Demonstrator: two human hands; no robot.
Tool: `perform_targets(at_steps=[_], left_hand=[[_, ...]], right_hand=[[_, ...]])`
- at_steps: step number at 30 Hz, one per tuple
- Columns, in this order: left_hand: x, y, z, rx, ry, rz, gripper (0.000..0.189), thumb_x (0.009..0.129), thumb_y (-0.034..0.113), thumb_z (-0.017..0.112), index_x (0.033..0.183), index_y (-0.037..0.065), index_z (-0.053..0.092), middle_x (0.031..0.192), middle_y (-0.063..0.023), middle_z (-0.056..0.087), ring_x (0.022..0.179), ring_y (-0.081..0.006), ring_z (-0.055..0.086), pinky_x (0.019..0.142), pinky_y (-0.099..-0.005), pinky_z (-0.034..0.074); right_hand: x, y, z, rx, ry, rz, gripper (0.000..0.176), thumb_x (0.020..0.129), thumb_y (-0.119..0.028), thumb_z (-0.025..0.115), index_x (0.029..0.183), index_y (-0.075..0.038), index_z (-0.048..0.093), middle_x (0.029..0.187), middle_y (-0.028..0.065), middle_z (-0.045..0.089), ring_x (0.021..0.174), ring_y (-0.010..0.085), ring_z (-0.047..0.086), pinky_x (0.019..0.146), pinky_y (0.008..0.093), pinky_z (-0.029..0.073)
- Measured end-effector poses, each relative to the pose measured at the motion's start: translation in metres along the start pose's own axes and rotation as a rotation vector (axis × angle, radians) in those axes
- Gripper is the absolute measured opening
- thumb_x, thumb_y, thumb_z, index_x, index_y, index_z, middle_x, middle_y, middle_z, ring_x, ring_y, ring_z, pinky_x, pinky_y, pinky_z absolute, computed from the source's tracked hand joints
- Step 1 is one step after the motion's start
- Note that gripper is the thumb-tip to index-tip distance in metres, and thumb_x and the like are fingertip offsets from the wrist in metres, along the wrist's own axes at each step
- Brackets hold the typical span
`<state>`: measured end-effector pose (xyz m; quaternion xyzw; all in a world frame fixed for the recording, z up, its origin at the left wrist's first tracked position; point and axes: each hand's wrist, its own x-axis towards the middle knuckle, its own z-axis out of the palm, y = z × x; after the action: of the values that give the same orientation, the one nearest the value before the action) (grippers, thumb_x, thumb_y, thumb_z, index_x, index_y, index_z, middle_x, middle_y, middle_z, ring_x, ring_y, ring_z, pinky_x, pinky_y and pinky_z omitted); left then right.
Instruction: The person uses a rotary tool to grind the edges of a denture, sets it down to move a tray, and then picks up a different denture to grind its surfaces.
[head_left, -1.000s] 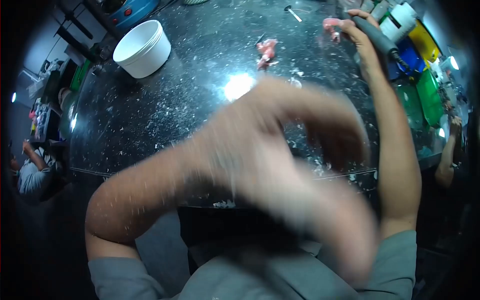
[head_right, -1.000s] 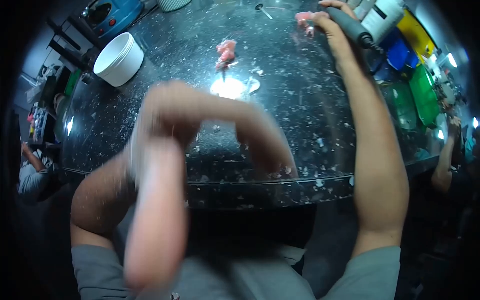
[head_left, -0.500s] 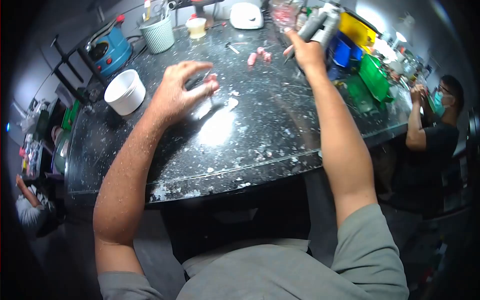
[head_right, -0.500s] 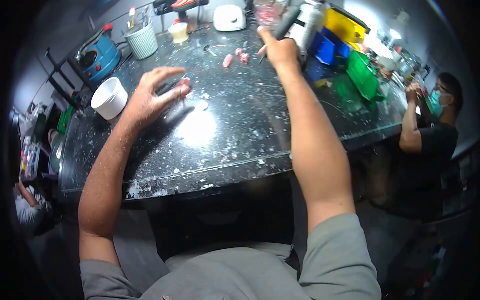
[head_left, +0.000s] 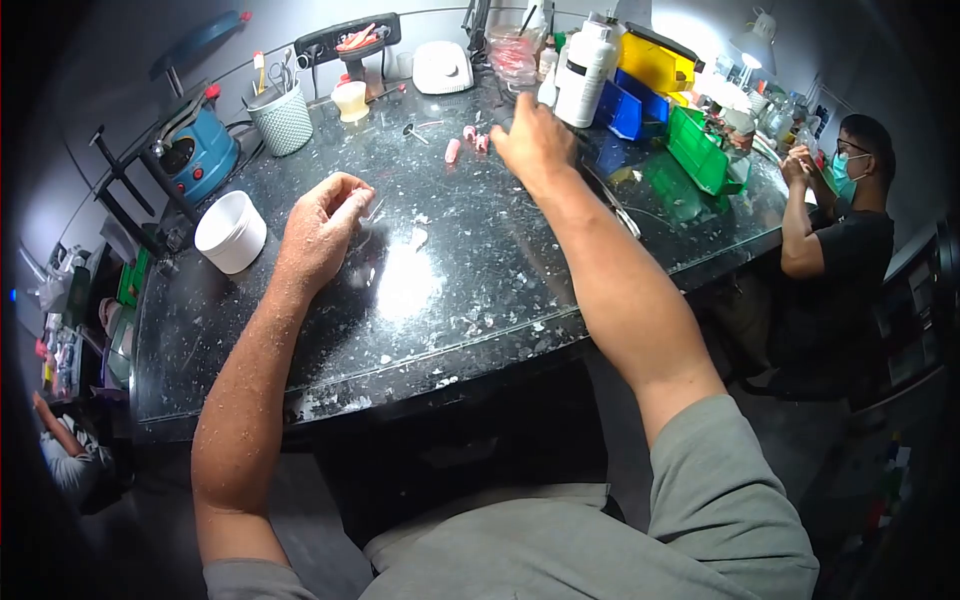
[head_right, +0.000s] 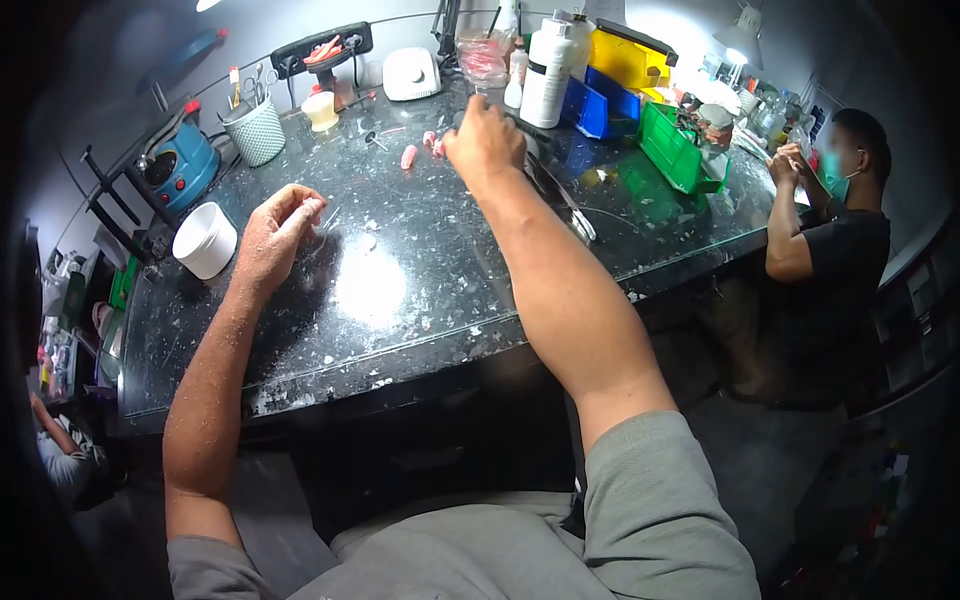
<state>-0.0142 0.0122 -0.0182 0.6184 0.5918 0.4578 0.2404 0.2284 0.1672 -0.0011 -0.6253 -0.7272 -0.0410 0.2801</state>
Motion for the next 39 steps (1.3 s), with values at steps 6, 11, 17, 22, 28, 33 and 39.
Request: perform_targets(at_steps=[6, 11, 17, 22, 28, 33, 39], left_hand=[[-0.005, 0.006, 0.004, 0.074, -0.016, 0.128, 0.018, 0.098, 0.015, 0.060, 0.109, 0.003, 0.066, 0.097, -0.0024, 0.067, 0.088, -0.0095, 0.059, 0.075, -0.0240, 0.046], [0.002, -0.002, -0.001, -0.018, -0.043, 0.127, 0.024, 0.090, 0.004, 0.056, 0.112, 0.002, 0.067, 0.104, -0.0070, 0.071, 0.097, -0.0143, 0.064, 0.084, -0.0277, 0.050], [0.002, -0.006, -0.003, -0.085, -0.092, 0.121, 0.025, 0.093, 0.009, 0.046, 0.106, 0.004, 0.067, 0.095, -0.0021, 0.064, 0.088, -0.0093, 0.056, 0.074, -0.0248, 0.045], [-0.003, 0.003, 0.002, -0.052, -0.082, 0.040, 0.015, 0.096, 0.014, 0.055, 0.103, 0.005, 0.065, 0.082, 0.0012, 0.059, 0.076, -0.0067, 0.053, 0.064, -0.0235, 0.040], [-0.007, 0.011, 0.001, 0.022, -0.146, -0.006, 0.023, 0.097, 0.016, 0.059, 0.117, 0.006, 0.059, 0.079, 0.0035, 0.052, 0.070, -0.0058, 0.047, 0.062, -0.0230, 0.038], [0.002, -0.003, -0.010, 0.094, -0.009, 0.177, 0.026, 0.090, 0.007, 0.058, 0.116, 0.005, 0.062, 0.095, -0.0020, 0.056, 0.089, -0.0126, 0.054, 0.085, -0.0279, 0.044], [-0.010, 0.012, 0.001, 0.257, -0.061, 0.233, 0.029, 0.090, 0.008, 0.062, 0.119, 0.006, 0.062, 0.115, -0.0102, 0.059, 0.111, -0.0235, 0.056, 0.095, -0.0360, 0.045]], right_hand=[[-0.004, -0.017, 0.040, 0.161, -0.007, -0.289, 0.062, 0.088, -0.056, 0.065, 0.131, -0.012, 0.058, 0.121, 0.0212, 0.063, 0.122, 0.0388, 0.055, 0.096, 0.0530, 0.047], [0.005, 0.004, 0.072, 0.298, 0.124, -0.550, 0.019, 0.086, -0.025, 0.065, 0.097, -0.014, 0.075, 0.103, 0.0182, 0.067, 0.099, 0.0385, 0.063, 0.090, 0.0470, 0.052], [0.000, 0.007, 0.057, 0.475, 0.039, -0.497, 0.015, 0.083, -0.007, 0.065, 0.090, -0.011, 0.078, 0.096, 0.0158, 0.069, 0.094, 0.0346, 0.067, 0.086, 0.0446, 0.054], [0.000, 0.003, 0.048, 0.761, 0.056, -0.375, 0.016, 0.085, -0.004, 0.066, 0.098, -0.007, 0.076, 0.093, 0.0122, 0.071, 0.076, 0.0225, 0.068, 0.073, 0.0360, 0.056], [0.008, 0.001, 0.004, 1.981, -0.128, 0.215, 0.004, 0.092, -0.005, 0.068, 0.095, -0.007, 0.070, 0.090, 0.0034, 0.069, 0.076, 0.0111, 0.063, 0.064, 0.0233, 0.050], [0.021, 0.024, -0.048, 2.541, -0.077, 0.135, 0.017, 0.086, -0.006, 0.077, 0.099, -0.008, 0.067, 0.103, 0.0077, 0.066, 0.090, 0.0147, 0.063, 0.074, 0.0236, 0.053], [-0.027, 0.173, -0.125, 2.831, -0.273, -0.202, 0.029, 0.090, 0.006, 0.066, 0.118, -0.004, 0.065, 0.112, 0.0146, 0.060, 0.092, 0.0187, 0.058, 0.074, 0.0277, 0.054]])
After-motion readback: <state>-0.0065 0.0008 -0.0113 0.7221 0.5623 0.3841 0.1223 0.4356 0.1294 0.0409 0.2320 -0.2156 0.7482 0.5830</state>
